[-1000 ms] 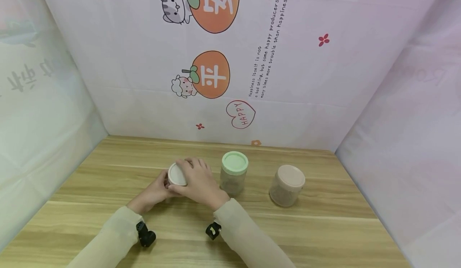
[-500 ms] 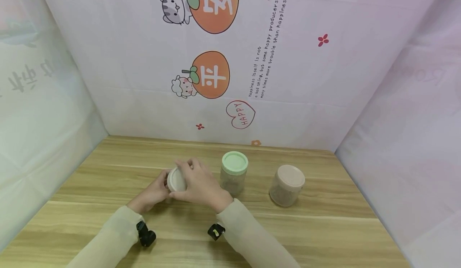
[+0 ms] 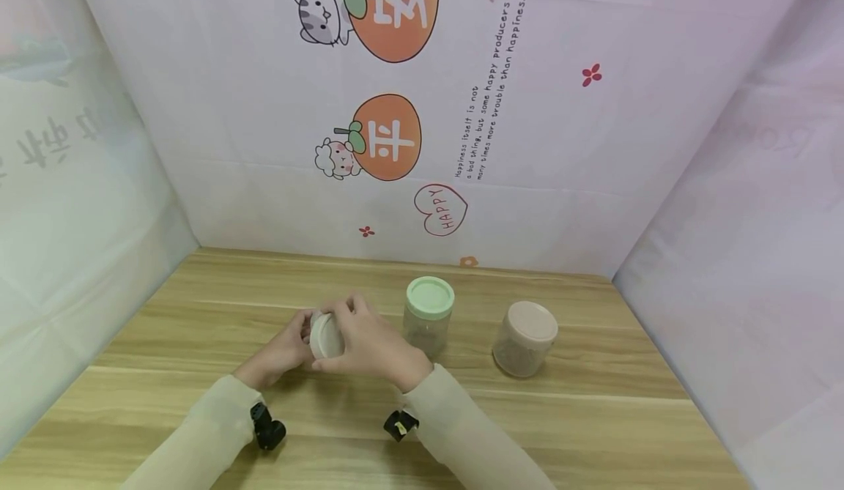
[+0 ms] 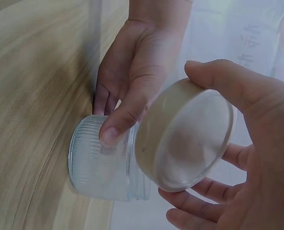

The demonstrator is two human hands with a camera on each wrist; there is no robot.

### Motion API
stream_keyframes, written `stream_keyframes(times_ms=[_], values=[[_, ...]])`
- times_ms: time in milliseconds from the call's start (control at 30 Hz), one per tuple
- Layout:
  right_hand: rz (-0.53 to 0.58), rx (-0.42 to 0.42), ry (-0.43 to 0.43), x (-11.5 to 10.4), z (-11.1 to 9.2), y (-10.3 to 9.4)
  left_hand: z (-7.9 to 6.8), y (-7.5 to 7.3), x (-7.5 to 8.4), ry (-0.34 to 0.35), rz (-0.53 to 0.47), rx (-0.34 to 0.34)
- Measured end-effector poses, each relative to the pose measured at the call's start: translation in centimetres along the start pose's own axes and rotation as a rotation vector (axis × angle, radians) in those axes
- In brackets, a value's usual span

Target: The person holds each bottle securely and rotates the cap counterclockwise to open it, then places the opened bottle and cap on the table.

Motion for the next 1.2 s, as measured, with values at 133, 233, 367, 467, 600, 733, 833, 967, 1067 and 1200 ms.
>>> stream_keyframes(times_ms=[133,233,367,467,600,733,833,967,1067,1200], values=[[-0.012,-0.033,0.012,-0.1,-0.3,0.1,-0.1,-0.1,0.0,0.007,0.004,0.001],[0.02,-0.05,0.009,-0.2,-0.6,0.3,-0.2,0.0,0.2,0.024,0.01,-0.004],[0.11,-0.07,-0.029,-0.4,-0.8,0.6,-0.2,0.1,0.3,0.022,0.008,0.005],[0.154,-0.079,-0.068,-0.7,-1.1,0.8,-0.1,0.1,0.1,0.011,0.008,0.019],[0.213,-0.089,-0.11,-1.0,-1.4,1.0,0.0,-0.1,-0.1,-0.002,0.006,0.019],[0.263,-0.128,-0.109,-0.8,-1.9,1.5,-0.2,0.0,0.0,-0.003,-0.008,0.004],[0.28,-0.161,-0.091,-0.4,-2.5,2.0,-0.3,0.0,0.1,0.007,-0.019,-0.001],[0.323,-0.184,-0.107,-0.2,-3.0,2.7,-0.3,0.1,0.2,0.012,-0.022,0.008],[0.361,-0.183,-0.126,-0.1,-3.2,3.3,-0.3,0.0,0.3,0.01,-0.02,0.02],[0.368,-0.197,-0.123,0.3,-3.6,4.3,-0.2,0.0,0.1,0.011,-0.008,0.021]])
Point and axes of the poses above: each hand's wrist, its own z-axis towards the middle knuckle, its own y-axis out of the palm, x = y × z, the point moved 10 cm from there along z, towards the middle knuckle, and after that the axes turned 10 degrees about -y, right-handed, at the moved point
